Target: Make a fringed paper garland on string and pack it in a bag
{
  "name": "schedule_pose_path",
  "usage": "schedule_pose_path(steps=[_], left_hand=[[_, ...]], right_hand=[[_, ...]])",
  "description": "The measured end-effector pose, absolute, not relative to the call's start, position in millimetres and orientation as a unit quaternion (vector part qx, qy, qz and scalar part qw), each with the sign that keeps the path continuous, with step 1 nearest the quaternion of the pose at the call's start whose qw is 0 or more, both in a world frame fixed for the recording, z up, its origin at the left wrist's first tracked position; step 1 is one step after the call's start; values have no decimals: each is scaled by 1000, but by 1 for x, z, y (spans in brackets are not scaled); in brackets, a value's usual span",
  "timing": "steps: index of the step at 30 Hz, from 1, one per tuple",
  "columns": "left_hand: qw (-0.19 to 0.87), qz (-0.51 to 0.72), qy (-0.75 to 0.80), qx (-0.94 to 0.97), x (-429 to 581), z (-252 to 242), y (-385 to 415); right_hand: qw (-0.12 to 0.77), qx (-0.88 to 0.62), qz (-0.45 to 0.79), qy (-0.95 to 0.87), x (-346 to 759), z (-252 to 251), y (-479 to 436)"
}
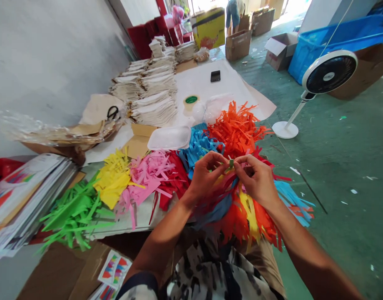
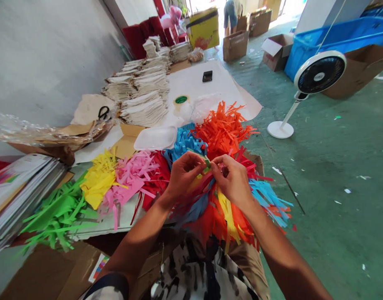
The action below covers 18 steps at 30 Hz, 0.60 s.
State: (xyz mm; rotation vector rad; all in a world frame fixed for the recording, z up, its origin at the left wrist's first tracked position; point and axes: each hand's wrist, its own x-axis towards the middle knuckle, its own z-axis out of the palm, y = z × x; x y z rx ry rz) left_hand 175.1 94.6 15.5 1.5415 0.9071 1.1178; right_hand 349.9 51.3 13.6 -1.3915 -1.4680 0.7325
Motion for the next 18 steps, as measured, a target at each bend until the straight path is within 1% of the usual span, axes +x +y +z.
schedule_pose_path(steps=[4, 10, 15, 18], left_hand=[[470, 467, 382, 644, 179, 14, 96], [416, 468, 396, 672, 184, 17, 94], [447, 460, 384, 664, 185, 16, 100], [497, 464, 369, 634, 181, 13, 108]], right_hand=[[480, -583, 273, -596, 348, 13, 51], [484, -599, 197, -606, 346, 10, 53], [480, -586, 191, -624, 346, 8, 53], [483, -576, 218, -623, 346, 10, 52]])
